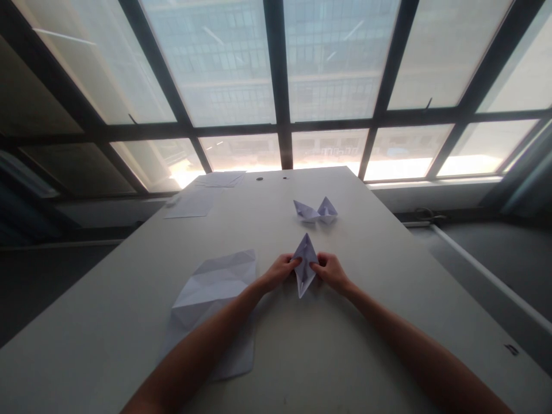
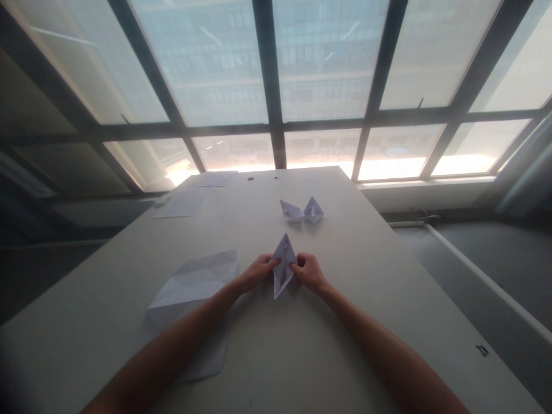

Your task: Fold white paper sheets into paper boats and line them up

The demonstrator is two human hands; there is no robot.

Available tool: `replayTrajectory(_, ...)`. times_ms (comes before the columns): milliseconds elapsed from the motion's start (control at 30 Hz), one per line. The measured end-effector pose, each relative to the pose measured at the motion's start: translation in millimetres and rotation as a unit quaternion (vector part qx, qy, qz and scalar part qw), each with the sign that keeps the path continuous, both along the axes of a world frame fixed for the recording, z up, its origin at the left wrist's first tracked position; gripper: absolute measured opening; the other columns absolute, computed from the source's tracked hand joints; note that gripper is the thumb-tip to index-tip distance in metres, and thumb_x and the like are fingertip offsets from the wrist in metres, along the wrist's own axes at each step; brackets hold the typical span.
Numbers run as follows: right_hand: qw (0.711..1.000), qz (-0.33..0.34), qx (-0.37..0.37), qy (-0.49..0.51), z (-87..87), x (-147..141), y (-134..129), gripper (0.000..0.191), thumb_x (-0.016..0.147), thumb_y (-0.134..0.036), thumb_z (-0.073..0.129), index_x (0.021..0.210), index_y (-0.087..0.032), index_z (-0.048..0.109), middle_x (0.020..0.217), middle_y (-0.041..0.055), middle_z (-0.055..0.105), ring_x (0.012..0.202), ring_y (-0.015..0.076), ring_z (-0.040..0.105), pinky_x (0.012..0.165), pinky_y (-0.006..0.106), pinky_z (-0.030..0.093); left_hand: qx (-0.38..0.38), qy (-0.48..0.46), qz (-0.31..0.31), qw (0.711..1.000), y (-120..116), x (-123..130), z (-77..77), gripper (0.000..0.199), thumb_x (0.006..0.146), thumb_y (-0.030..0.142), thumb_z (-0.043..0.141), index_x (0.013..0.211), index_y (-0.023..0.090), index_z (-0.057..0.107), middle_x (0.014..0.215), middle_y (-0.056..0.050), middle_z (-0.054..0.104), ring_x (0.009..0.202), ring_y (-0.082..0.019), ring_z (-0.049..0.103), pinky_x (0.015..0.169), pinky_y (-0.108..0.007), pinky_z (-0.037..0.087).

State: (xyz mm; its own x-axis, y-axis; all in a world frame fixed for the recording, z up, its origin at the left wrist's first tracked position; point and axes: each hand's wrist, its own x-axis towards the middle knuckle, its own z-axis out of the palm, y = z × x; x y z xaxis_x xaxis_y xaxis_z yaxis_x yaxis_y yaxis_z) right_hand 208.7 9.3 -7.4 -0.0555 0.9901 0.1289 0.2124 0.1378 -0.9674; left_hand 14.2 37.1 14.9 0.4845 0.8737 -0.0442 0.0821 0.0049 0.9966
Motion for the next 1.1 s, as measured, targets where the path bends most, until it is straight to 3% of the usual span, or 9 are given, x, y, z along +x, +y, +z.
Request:
replayTrajectory(200, 1.000, 0.000, -0.003, 0.008, -4.6, 0, 1, 0.020, 0.074, -0.034, 0.064, 0.066, -0.018, 0.055, 0.056, -0.0024, 0.056, 0.049, 0.0117, 0.050, 0.046, 0.022, 0.035, -0.005, 0.010, 0.034, 0.999, 1, 0, -2.2, 0.042, 0.073, 0.052, 0.075, 0.081, 0.011, 0.076, 0.071, -0.008, 0.069, 0.061, -0.020, 0.060, 0.060, -0.028, 0.044)
replayTrajectory(500, 0.999, 0.037, 0.005, -0.015, -1.6, 0, 1, 0.025, 0.072, -0.038, 0.068, 0.066, -0.017, 0.057, 0.059, -0.0018, 0.055, 0.054, 0.0115, 0.047, 0.049, 0.022, 0.034, 0.041, 0.083, 0.015, 0.996, 0, -2, -3.1, 0.045, 0.071, 0.052, 0.075, 0.076, 0.008, 0.070, 0.064, -0.001, 0.059, 0.061, -0.015, 0.052, 0.058, -0.023, 0.037)
replayTrajectory(800, 1.000, 0.025, -0.002, -0.004, -3.9, 1, 3, 0.015, 0.071, -0.029, 0.064, 0.068, -0.015, 0.061, 0.059, -0.0013, 0.055, 0.055, 0.0124, 0.047, 0.049, 0.022, 0.034, 0.050, 0.099, 0.013, 0.994, 3, -2, -9.2, 0.049, 0.074, 0.057, 0.070, 0.075, 0.008, 0.069, 0.062, -0.001, 0.057, 0.058, -0.015, 0.051, 0.055, -0.023, 0.035)
replayTrajectory(933, 0.999, 0.029, -0.004, 0.014, -1.8, 1, 3, 0.016, 0.072, -0.029, 0.063, 0.075, -0.014, 0.065, 0.063, 0.0006, 0.060, 0.055, 0.0132, 0.051, 0.050, 0.023, 0.038, 0.045, 0.063, -0.009, 0.997, 2, -2, -4.3, 0.048, 0.079, 0.056, 0.068, 0.084, 0.008, 0.071, 0.072, -0.004, 0.064, 0.065, -0.017, 0.056, 0.061, -0.024, 0.039)
replayTrajectory(1100, 0.998, 0.012, -0.021, 0.050, 2.1, 1, 2, 0.019, 0.073, -0.032, 0.061, 0.079, -0.014, 0.066, 0.058, -0.0010, 0.058, 0.047, 0.0128, 0.050, 0.044, 0.023, 0.037, 0.044, -0.008, -0.067, 0.997, -2, -4, 5.2, 0.047, 0.084, 0.050, 0.067, 0.109, 0.011, 0.069, 0.092, -0.008, 0.068, 0.085, -0.022, 0.061, 0.075, -0.027, 0.045)
